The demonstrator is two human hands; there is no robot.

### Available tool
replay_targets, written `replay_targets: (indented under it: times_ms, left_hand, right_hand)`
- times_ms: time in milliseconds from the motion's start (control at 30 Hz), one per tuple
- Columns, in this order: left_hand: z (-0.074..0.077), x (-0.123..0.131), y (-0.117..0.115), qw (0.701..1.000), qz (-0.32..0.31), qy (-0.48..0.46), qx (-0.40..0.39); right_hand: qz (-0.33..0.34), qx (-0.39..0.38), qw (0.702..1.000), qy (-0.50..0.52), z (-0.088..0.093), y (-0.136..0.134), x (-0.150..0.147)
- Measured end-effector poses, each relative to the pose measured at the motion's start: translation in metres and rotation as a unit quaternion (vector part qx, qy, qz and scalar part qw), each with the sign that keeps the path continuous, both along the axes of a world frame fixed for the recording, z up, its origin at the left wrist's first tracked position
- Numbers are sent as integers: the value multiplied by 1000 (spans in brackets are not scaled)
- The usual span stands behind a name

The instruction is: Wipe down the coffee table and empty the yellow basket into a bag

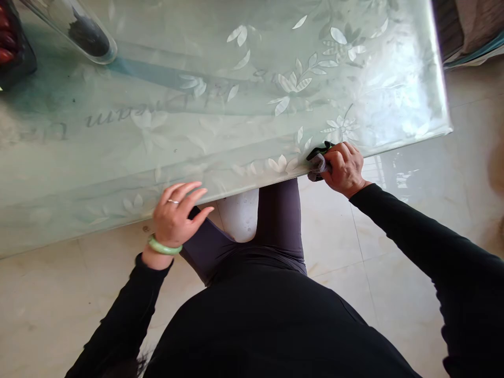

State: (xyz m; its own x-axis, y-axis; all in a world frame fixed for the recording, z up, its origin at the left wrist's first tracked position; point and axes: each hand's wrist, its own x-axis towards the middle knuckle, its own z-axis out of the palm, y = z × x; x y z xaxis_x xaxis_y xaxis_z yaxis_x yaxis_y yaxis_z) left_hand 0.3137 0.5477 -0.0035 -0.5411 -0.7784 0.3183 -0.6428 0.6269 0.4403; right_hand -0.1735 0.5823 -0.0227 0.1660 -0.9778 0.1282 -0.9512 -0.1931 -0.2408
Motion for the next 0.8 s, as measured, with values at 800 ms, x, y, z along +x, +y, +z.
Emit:
replay_targets:
  times_ms: [800]
  left_hand:
    - [2, -95, -26, 996, -67, -19, -60]
  right_hand:
    - [188, -38, 981, 5, 12, -33, 183]
